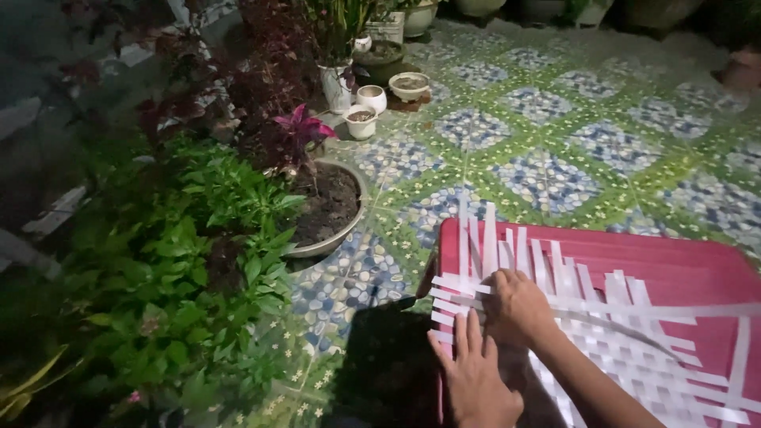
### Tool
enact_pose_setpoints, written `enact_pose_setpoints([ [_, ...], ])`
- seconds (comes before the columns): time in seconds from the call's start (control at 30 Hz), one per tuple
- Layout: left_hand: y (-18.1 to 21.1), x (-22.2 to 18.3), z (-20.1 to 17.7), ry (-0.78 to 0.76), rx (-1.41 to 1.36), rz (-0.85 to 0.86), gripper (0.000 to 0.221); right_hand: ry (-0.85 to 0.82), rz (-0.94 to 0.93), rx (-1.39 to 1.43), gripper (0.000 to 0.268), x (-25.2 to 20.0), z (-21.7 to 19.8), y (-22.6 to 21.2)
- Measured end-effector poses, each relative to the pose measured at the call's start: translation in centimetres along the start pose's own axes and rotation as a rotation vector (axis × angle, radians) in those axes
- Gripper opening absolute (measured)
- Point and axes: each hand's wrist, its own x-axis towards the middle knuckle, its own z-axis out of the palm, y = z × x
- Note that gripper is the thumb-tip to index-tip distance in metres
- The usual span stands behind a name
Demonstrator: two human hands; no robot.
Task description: The person is weaving white plastic strips together on a small pink table to create a mat.
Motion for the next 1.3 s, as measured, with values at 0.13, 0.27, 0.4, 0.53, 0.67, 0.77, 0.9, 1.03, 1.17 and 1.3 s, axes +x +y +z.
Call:
enact_pose_setpoints([
  [0.13, 0.3, 0.2, 0.7, 0.101, -0.010, 0.015, 0.065, 0.240, -0.031, 0.130, 0.038, -0.8, -0.1, -0.2],
  [0.27, 0.1, 2.1, 4.0, 0.411, -0.046, 0.051, 0.069, 0.441, -0.081, 0.188, 0.028, -2.0, -1.3, -0.7],
  [0.4, 0.0, 2.3, 3.9, 0.298, -0.040, 0.030, 0.071, 0.362, -0.081, 0.211, 0.020, -3.8, -3.3, -0.5],
  [0.53, -0.2, 4.0, 7.3, 0.669, -0.036, 0.086, 0.070, 0.564, 0.181, 0.114, 0.061, -5.9, -1.3, 2.1],
  [0.67, -0.4, 5.0, 8.6, 0.976, 0.107, 0.056, 0.077, 0.494, 0.368, 0.084, 0.027, -7.0, -0.3, 4.8],
  [0.77, -0.5, 6.2, 9.6, 1.182, 0.134, 0.052, 0.080, 0.358, 0.333, 0.096, 0.022, -7.1, -0.4, 5.1],
  [0.9, -0.5, 5.1, 8.4, 1.133, 0.167, 0.052, 0.078, 0.396, 0.360, 0.193, 0.025, -7.1, -0.6, 4.3],
  [1.03, -0.5, 5.2, 8.6, 1.171, 0.180, 0.056, 0.077, 0.419, 0.401, 0.230, 0.029, -7.0, 0.1, 4.4],
  [1.17, -0.5, 5.5, 8.9, 1.188, 0.195, 0.043, 0.077, 0.458, 0.395, 0.243, 0.028, -7.1, 1.0, 4.5],
  [1.3, -0.6, 5.4, 8.7, 1.208, 0.139, 0.070, 0.076, 0.461, 0.396, 0.249, 0.028, -6.9, 1.3, 4.6],
])
